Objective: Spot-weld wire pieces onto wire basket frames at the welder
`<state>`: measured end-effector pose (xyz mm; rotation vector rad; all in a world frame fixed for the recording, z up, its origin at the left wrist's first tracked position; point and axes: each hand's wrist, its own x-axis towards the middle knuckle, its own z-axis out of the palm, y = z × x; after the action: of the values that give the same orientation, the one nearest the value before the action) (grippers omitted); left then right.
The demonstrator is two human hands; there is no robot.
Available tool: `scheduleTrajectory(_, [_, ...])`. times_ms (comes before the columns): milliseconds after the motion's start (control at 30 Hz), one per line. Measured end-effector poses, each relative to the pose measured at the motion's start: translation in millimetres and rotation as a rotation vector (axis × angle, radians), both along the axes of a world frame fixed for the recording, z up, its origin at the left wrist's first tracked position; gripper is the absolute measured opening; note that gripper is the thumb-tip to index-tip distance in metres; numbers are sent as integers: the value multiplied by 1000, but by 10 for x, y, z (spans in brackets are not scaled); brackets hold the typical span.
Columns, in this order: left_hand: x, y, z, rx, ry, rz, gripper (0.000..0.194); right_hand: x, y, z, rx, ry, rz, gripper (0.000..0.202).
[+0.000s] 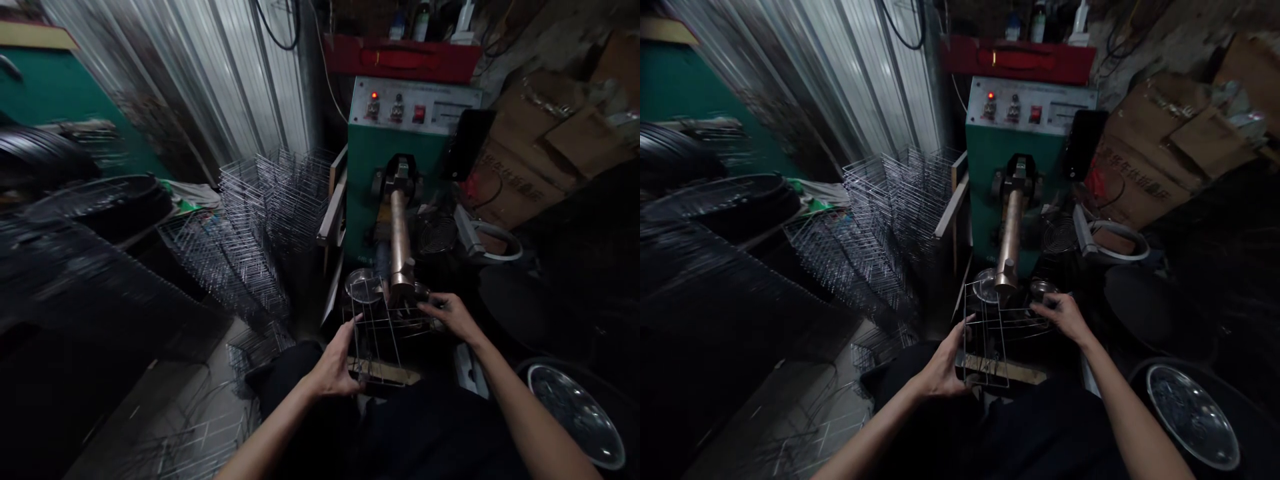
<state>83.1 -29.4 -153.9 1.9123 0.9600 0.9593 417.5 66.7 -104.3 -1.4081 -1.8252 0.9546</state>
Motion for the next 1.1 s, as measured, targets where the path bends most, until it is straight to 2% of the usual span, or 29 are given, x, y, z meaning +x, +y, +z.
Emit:
scheduleTrajectory(267, [-5,76,-102,13,-22,-15,123,-26,37,35,-20,-20,-4,61])
scheduleTrajectory(600, [5,128,-87,55,39,4,123,2,101,-8,-24,11,-5,57])
scheduleTrajectory(733, [-8,114,-64,53,66,-1,127,17,-38,-68,130,41,-117,48])
scheduleTrajectory(867, [-9,115,-35,20,46,0,125,57,-272,-284,354,40,-225,43])
scheduleTrajectory(1000, [32,110,-31,-29,21,41,119,-35,-372,-419,351,41,-269,50])
scheduleTrajectory(1100, [69,85,-36,-60,2,89,116,-162,-336,-338,389,42,-223,48])
